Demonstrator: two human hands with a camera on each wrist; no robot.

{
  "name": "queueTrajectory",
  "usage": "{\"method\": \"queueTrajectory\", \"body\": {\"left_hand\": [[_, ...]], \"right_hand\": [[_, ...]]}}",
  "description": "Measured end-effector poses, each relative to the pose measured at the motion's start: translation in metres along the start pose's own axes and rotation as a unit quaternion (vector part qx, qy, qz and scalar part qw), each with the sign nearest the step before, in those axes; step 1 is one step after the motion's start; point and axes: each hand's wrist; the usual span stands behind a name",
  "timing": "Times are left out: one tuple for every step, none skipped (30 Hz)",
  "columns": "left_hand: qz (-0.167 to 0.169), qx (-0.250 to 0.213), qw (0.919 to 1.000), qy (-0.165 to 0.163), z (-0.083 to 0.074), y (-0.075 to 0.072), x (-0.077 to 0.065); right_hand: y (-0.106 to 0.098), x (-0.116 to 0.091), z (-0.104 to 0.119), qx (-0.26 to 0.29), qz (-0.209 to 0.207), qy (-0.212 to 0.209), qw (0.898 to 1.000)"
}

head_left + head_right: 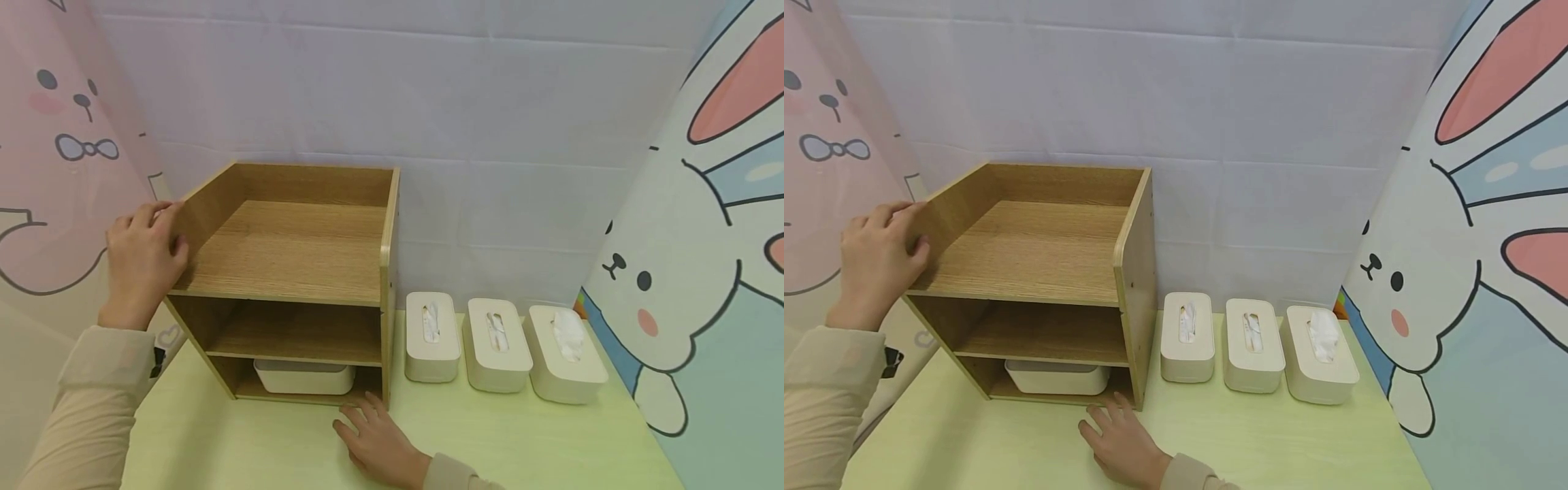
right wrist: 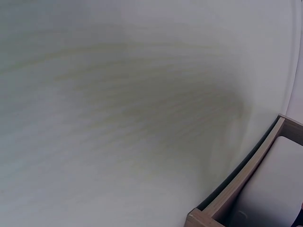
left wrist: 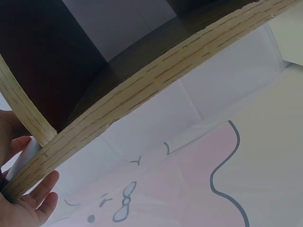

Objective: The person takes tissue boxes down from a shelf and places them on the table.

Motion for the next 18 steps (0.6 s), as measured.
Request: {"method": "queueTrajectory", "body": {"left_hand": [[0.0, 0.0, 1.0, 0.0, 0.0, 0.0, 0.0], [0.001, 0.0, 1.0, 0.0, 0.0, 0.0, 0.0], [0.0, 0.0, 1.0, 0.0, 0.0, 0.0, 0.0], [0.0, 0.0, 1.0, 0.001, 0.0, 0.0, 0.0], [-0.001, 0.0, 1.0, 0.002, 0.0, 0.0, 0.0], [-0.001, 0.0, 1.0, 0.002, 0.0, 0.0, 0.0], [-0.002, 0.0, 1.0, 0.002, 0.0, 0.0, 0.0], [-0.003, -0.001, 1.0, 0.003, 0.0, 0.0, 0.0], [-0.004, -0.001, 1.0, 0.003, 0.0, 0.001, 0.0], [-0.005, -0.001, 1.0, 0.003, 0.0, 0.001, 0.0], [-0.005, -0.001, 1.0, 0.004, 0.0, 0.001, 0.0], [-0.006, -0.001, 1.0, 0.004, 0.0, 0.001, 0.0], [-0.007, -0.002, 1.0, 0.003, 0.0, 0.001, 0.0], [-0.007, -0.002, 1.0, 0.003, 0.001, 0.001, 0.0], [-0.008, -0.002, 1.0, 0.003, 0.001, 0.001, 0.0], [-0.009, -0.001, 1.0, 0.003, 0.001, 0.001, 0.0], [-0.009, -0.001, 0.9999, 0.003, 0.001, 0.001, 0.0], [-0.01, -0.001, 0.9999, 0.003, 0.001, 0.001, 0.0]], "right_hand": [[0.0, 0.003, 0.0, 0.0, 0.005, 0.002, 1.0], [0.001, 0.007, 0.001, -0.001, 0.009, 0.003, 1.0], [0.002, 0.01, 0.001, -0.002, 0.014, 0.005, 1.0], [0.003, 0.013, 0.001, -0.003, 0.02, 0.006, 1.0], [0.004, 0.015, 0.001, -0.002, 0.026, 0.008, 1.0], [0.005, 0.018, 0.001, -0.001, 0.033, 0.011, 0.999], [0.006, 0.021, 0.001, 0.0, 0.039, 0.015, 0.999], [0.008, 0.024, 0.001, -0.003, 0.044, 0.018, 0.999], [0.01, 0.026, 0.001, -0.005, 0.046, 0.021, 0.999], [0.012, 0.029, 0.001, -0.007, 0.049, 0.026, 0.998], [0.014, 0.031, 0.0, -0.01, 0.05, 0.031, 0.998], [0.015, 0.034, 0.0, -0.013, 0.049, 0.034, 0.998], [0.017, 0.036, -0.001, -0.02, 0.048, 0.036, 0.998], [0.019, 0.038, -0.002, -0.026, 0.047, 0.037, 0.998], [0.02, 0.04, -0.003, -0.033, 0.045, 0.038, 0.998], [0.022, 0.041, -0.003, -0.041, 0.046, 0.038, 0.997], [0.023, 0.043, -0.004, -0.048, 0.045, 0.037, 0.997], [0.024, 0.045, -0.005, -0.054, 0.046, 0.037, 0.997]]}}
Point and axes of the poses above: each hand's wrist, its own x-axis towards the middle knuckle, its own y-axis out of the palm, z = x × y, and after that the axes turned 7 degrees about x, right-handed
